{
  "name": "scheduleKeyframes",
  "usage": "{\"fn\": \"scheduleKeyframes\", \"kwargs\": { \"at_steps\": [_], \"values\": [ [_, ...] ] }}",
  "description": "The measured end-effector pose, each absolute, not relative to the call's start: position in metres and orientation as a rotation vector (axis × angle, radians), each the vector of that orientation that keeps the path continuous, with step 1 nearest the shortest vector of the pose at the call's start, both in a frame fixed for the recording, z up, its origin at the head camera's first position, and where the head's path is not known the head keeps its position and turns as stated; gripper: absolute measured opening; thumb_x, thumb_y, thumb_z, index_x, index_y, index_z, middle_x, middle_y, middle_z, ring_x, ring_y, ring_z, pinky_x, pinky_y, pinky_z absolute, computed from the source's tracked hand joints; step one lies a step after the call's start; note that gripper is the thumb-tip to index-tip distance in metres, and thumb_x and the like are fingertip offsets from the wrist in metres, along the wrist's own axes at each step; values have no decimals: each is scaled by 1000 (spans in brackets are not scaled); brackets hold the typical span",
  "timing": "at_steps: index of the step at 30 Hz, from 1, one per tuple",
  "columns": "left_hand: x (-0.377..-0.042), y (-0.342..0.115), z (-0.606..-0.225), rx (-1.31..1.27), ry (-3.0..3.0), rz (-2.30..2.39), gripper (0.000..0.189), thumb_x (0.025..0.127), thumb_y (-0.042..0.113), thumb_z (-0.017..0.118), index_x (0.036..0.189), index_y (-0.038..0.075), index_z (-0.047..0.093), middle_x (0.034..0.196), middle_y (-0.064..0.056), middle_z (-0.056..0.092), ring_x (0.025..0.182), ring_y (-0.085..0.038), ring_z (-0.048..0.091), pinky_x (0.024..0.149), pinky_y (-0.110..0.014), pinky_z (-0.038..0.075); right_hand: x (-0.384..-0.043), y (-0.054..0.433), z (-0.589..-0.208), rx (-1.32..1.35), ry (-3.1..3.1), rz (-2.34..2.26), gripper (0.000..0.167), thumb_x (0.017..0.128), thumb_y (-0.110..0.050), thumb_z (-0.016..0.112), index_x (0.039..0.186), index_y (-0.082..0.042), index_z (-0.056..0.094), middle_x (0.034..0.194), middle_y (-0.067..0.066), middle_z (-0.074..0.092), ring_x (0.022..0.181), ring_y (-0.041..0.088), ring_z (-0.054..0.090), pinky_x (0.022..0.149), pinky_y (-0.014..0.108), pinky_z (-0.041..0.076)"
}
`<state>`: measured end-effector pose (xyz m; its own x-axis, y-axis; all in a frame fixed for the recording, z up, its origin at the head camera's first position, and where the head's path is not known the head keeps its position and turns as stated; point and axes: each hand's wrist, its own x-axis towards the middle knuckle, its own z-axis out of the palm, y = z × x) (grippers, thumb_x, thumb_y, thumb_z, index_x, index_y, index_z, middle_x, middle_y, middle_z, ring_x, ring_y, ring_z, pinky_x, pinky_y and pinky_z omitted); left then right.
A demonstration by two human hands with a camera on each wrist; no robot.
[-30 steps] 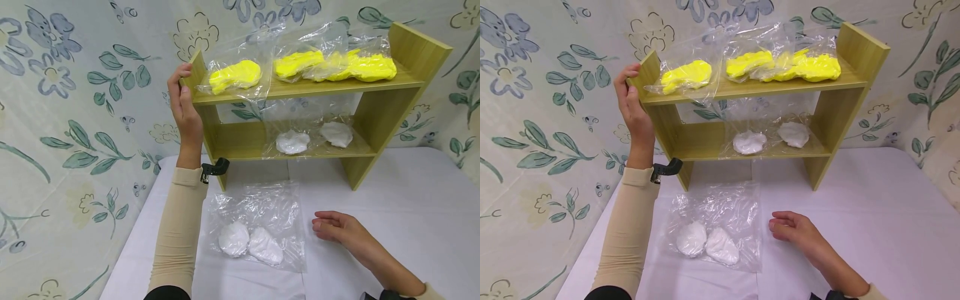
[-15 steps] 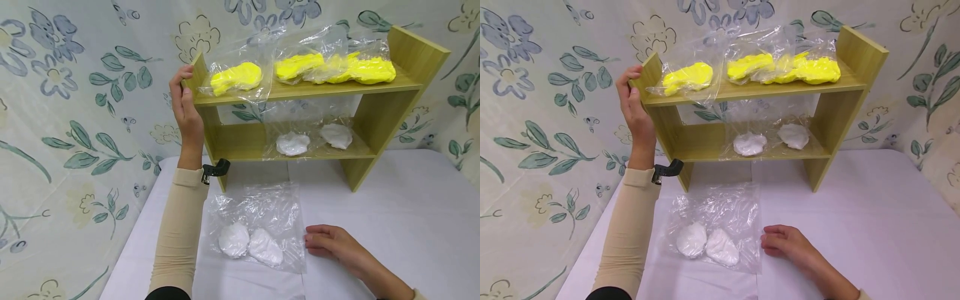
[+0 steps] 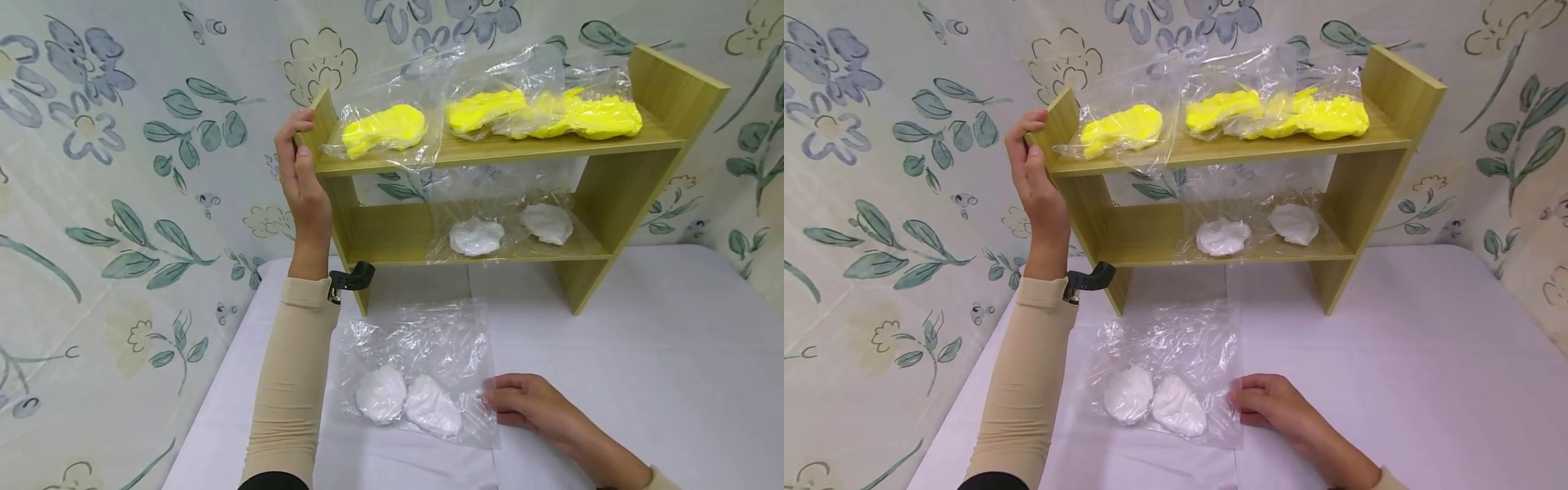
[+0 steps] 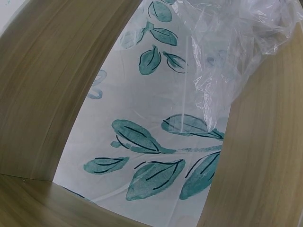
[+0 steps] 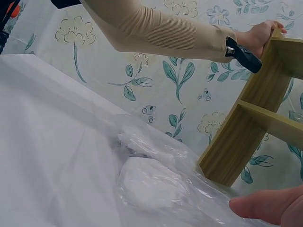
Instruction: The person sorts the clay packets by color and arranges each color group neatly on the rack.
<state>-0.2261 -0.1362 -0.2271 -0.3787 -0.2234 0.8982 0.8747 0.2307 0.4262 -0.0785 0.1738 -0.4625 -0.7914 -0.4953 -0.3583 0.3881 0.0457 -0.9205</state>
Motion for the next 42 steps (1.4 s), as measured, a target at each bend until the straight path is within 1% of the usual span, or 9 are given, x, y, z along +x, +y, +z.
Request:
{"fn": "scheduleKeyframes", "kwargs": {
  "at_steps": [7, 14, 18, 23, 29, 31, 34, 38, 42],
  "values": [
    [-227, -137, -228, -684, -1477, -1345, 30, 91, 4, 26, 109, -10, 45, 127, -32, 47, 129, -23, 42, 114, -39, 28, -78, 167, -466, -150, 1707, -1796, 42, 90, -15, 64, 118, 15, 55, 102, 8, 66, 92, 14, 63, 81, 29, 56],
    [-228, -137, -227, -690, -1466, -1347, 30, 91, 5, 27, 108, -10, 46, 127, -33, 47, 128, -22, 43, 114, -39, 28, -77, 159, -464, -181, 1757, -1778, 51, 87, -16, 69, 126, 10, 50, 100, 11, 70, 87, 15, 64, 74, 28, 55],
    [-228, -136, -226, -682, -1471, -1357, 30, 91, 5, 27, 109, -7, 47, 127, -31, 47, 129, -22, 43, 114, -39, 28, -77, 153, -463, -177, 1799, -1774, 48, 85, -15, 71, 124, 5, 50, 96, 12, 70, 78, 14, 61, 65, 25, 51],
    [-227, -137, -227, -656, -1474, -1357, 31, 91, 6, 26, 109, -5, 48, 127, -29, 49, 129, -20, 43, 114, -38, 28, -74, 147, -463, -207, 1808, -1787, 48, 86, -14, 70, 126, 0, 48, 93, 12, 70, 74, 13, 60, 63, 23, 48],
    [-227, -136, -227, -677, -1470, -1356, 32, 91, 6, 27, 109, -11, 46, 127, -33, 47, 129, -22, 42, 114, -39, 27, -69, 142, -463, -185, 1615, -1889, 58, 89, -12, 66, 139, -3, 36, 98, 15, 62, 85, 21, 62, 77, 38, 57],
    [-227, -135, -227, -681, -1468, -1358, 32, 91, 6, 27, 109, -12, 46, 127, -33, 47, 130, -22, 42, 114, -39, 27, -68, 141, -463, -165, 1534, -1923, 64, 90, -11, 64, 144, -5, 30, 100, 15, 58, 91, 24, 62, 83, 48, 56],
    [-227, -135, -227, -680, -1470, -1357, 32, 91, 6, 27, 110, -11, 46, 127, -33, 47, 130, -22, 42, 114, -39, 27, -68, 139, -464, -140, 1469, -1943, 66, 91, -10, 63, 146, -1, 27, 105, 16, 56, 95, 26, 62, 86, 52, 53],
    [-227, -135, -227, -683, -1470, -1354, 31, 91, 6, 27, 110, -9, 47, 127, -33, 46, 130, -23, 42, 114, -39, 27, -69, 137, -467, -125, 1424, -1958, 54, 92, -10, 61, 134, 13, 36, 111, 13, 61, 98, 26, 64, 88, 50, 53],
    [-227, -137, -228, -683, -1464, -1353, 31, 91, 6, 27, 109, -9, 47, 127, -33, 47, 129, -23, 42, 114, -39, 27, -70, 134, -468, -148, 1446, -1938, 41, 90, -9, 62, 122, 14, 50, 103, 8, 66, 91, 19, 66, 84, 39, 56]
  ]
}}
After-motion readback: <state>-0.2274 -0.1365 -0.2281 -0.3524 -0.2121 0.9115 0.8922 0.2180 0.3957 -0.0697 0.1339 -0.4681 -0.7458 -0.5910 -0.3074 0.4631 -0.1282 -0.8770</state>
